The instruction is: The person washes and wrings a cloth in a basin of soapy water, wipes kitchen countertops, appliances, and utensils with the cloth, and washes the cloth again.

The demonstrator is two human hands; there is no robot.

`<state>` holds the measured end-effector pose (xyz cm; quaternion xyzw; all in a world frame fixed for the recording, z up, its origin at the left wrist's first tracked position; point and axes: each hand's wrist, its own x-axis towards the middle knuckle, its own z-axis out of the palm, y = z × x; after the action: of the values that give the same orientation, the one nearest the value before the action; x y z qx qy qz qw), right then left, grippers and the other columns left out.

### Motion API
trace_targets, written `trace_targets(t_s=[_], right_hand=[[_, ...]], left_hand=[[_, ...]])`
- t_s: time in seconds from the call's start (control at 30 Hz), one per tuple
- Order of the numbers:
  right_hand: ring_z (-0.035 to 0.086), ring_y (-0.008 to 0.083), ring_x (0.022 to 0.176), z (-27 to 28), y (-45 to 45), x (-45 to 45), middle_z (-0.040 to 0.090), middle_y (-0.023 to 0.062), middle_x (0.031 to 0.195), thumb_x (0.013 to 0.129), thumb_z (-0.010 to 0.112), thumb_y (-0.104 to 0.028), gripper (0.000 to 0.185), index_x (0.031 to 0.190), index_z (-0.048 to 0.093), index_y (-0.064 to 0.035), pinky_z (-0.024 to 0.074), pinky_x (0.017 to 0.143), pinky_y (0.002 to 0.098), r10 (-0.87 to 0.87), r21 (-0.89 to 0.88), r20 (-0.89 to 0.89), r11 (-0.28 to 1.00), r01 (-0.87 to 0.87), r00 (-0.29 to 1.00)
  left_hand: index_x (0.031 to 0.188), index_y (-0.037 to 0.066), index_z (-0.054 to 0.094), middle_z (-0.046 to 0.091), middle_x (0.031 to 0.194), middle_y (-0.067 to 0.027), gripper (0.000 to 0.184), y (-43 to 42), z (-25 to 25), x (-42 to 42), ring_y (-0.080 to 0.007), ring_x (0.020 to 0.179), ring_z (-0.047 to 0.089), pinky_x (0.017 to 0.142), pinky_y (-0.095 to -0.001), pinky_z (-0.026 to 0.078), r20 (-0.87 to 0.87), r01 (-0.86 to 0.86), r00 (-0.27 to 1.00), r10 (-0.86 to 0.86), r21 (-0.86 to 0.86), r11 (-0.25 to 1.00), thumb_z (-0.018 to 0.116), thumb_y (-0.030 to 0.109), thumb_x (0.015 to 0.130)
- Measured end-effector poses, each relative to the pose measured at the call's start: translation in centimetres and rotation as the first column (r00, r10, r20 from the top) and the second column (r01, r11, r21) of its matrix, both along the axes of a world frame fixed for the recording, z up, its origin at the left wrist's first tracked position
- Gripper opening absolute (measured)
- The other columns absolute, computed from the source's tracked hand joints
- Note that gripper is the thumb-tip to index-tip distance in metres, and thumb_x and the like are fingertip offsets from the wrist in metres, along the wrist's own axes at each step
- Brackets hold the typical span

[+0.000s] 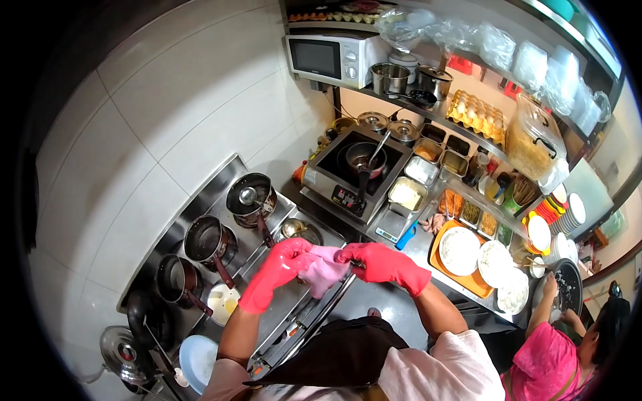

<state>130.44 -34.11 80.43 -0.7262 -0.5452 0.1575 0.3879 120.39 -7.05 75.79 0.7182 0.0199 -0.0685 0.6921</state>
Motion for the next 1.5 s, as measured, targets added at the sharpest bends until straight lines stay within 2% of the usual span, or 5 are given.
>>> trace_targets(t_s=[0.4,0.7,0.9,1.1,1.5], right_hand=[[0.065,0.0119,0.081,-0.8,1.9,1.4,0.069,0.0013,0.09,0.09,0.073,-0.004,0.011,0.095,0.063,-0.0036,0.0524,0.071,0.0283,-0.177,0.163,-0.619,0.924,0.346,0.765],[0.06,0.0062,0.078,4.4,3.0,2.2,0.067,-0.0012,0.089,0.09,0.072,-0.006,0.012,0.098,0.063,-0.0072,0.0483,0.069,0.0223,-0.019,0.4,-0.755,0.78,0.482,0.656],[0.06,0.0054,0.074,-0.2,0.9,9.1,0.067,-0.0032,0.086,0.088,0.073,-0.005,0.014,0.098,0.065,-0.0099,0.0462,0.061,0.022,-0.24,0.29,-0.724,0.745,0.601,0.646],[0.06,0.0053,0.078,-0.3,-1.1,8.5,0.066,-0.0041,0.089,0.087,0.074,-0.003,0.032,0.116,0.064,-0.0091,0.0472,0.068,0.0226,-0.272,0.284,-0.726,0.719,0.635,0.632],[0.064,0.0146,0.105,3.5,-3.8,4.7,0.069,0.003,0.107,0.092,0.073,-0.012,0.059,0.146,0.05,-0.0054,0.0493,0.093,0.0316,-0.036,0.267,-0.723,0.906,0.327,0.69]], left_hand=[[0.098,0.004,0.067,0.066,0.08,-0.0134,0.019,0.6,4.6,0.6,-0.0245,0.072,0.064,0.068,-0.0359,0.05,0.328,-0.321,0.933,0.149,0.568,0.758,0.072,0.02,0.089],[0.141,0.007,0.047,0.057,0.139,-0.0127,0.088,-1.8,0.5,7.3,-0.028,0.126,0.056,0.111,-0.0451,0.041,0.134,0.033,0.984,0.115,-0.78,0.624,0.04,0.079,0.09],[0.155,0.002,0.027,0.05,0.147,-0.0129,0.123,-7.3,-2.8,6.3,-0.0263,0.136,0.049,0.116,-0.0416,0.037,0.093,0.214,0.954,-0.286,-0.878,0.428,0.042,0.093,0.074],[0.139,-0.001,0.051,0.065,0.125,-0.0102,0.057,-7.4,-2.9,6.6,-0.0208,0.115,0.063,0.103,-0.0362,0.049,-0.093,0.057,0.988,-0.122,-0.516,0.855,0.073,0.01,0.087],[0.115,-0.006,0.066,0.071,0.111,-0.0188,0.028,-3.1,-1.1,9.8,-0.0266,0.102,0.069,0.094,-0.0387,0.056,0.161,0.019,0.987,0.022,-0.247,0.969,0.05,0.009,0.097]])
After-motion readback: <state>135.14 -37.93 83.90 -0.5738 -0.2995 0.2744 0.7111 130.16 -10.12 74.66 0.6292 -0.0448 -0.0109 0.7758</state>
